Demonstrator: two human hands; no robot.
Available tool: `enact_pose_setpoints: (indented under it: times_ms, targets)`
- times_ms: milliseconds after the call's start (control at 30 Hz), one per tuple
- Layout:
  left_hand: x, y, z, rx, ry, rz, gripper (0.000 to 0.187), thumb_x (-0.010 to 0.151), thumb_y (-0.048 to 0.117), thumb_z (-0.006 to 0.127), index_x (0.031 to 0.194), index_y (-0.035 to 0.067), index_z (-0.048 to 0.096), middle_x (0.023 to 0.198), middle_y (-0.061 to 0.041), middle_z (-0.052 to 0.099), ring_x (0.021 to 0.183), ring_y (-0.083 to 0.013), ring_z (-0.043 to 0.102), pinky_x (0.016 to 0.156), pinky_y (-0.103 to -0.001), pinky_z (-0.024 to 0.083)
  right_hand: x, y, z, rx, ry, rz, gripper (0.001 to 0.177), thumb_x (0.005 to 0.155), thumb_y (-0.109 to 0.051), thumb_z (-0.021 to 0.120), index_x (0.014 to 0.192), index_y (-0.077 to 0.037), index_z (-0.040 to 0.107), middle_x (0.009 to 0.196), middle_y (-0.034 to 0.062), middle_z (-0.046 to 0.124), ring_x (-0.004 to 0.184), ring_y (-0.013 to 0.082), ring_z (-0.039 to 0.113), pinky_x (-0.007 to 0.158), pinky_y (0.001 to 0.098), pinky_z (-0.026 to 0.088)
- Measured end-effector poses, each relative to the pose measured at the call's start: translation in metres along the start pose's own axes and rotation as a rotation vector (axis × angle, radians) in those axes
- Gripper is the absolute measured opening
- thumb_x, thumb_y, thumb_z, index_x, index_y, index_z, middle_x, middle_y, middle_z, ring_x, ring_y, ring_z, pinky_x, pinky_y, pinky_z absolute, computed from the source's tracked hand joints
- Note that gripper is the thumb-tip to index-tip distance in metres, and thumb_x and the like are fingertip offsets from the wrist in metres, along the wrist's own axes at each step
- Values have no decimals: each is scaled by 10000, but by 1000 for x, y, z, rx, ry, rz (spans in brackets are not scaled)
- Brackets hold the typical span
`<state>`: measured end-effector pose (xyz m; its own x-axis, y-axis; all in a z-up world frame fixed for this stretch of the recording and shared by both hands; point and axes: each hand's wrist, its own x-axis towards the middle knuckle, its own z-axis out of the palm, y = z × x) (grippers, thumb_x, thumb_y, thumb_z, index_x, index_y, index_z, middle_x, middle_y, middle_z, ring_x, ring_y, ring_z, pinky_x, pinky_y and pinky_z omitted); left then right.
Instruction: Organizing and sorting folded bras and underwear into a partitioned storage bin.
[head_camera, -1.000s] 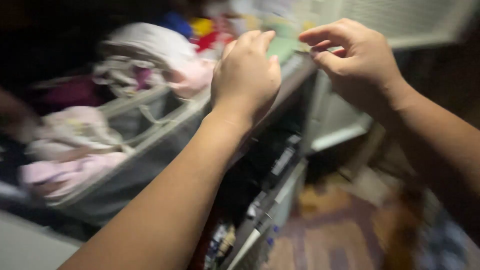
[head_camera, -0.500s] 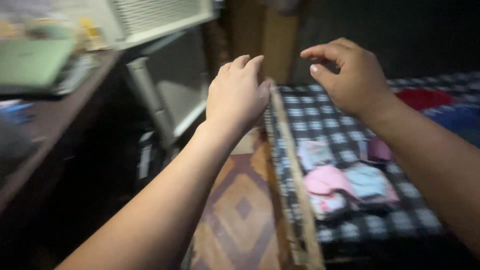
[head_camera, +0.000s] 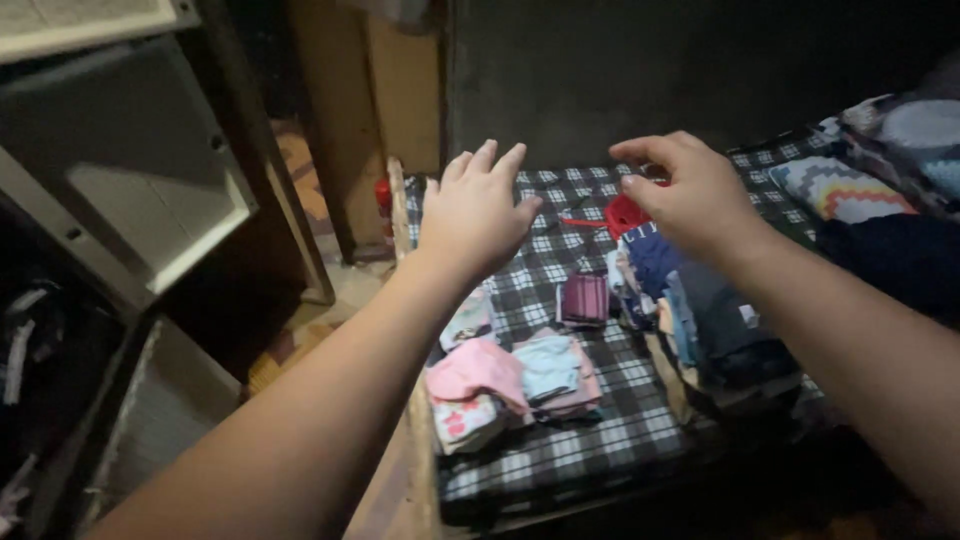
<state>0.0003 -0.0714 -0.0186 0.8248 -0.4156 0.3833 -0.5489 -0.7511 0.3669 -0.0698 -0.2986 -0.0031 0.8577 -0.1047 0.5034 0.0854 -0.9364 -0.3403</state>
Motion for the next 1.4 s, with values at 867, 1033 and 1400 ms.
enact_pose_setpoints:
  times_ms: [867,1033,1400]
  targets:
    - [85,-15,386,-155,-269,-180,688,900,438,671,1449,55,510,1411,-219,569,1243,-417,584,1052,-467,464,-16,358,301,324,-357,404,473,860,-261,754,1293,-83,690,1079,140,735,943,257,708,808,377,551]
    - [99,-42,485,-152,-304,-205,714,902,446,692,1447,21,511,1368,-258,602,1243,-416,607,1056,-458,489,-35,394,383,376,-310,454,489,867,-297,758,1268,-26,691,1066,167,752,896,257,727,771,368,561]
    - [105,-79,620,-293,-455,-468,899,856,540,737,1488,-15,420,1338,-285,626,1240,-415,617,1045,-461,496,-50,420,450,367,-243,741,655,836,-351,812,1334,-8,559,1185,208,686,1035,307,688,858,434,555]
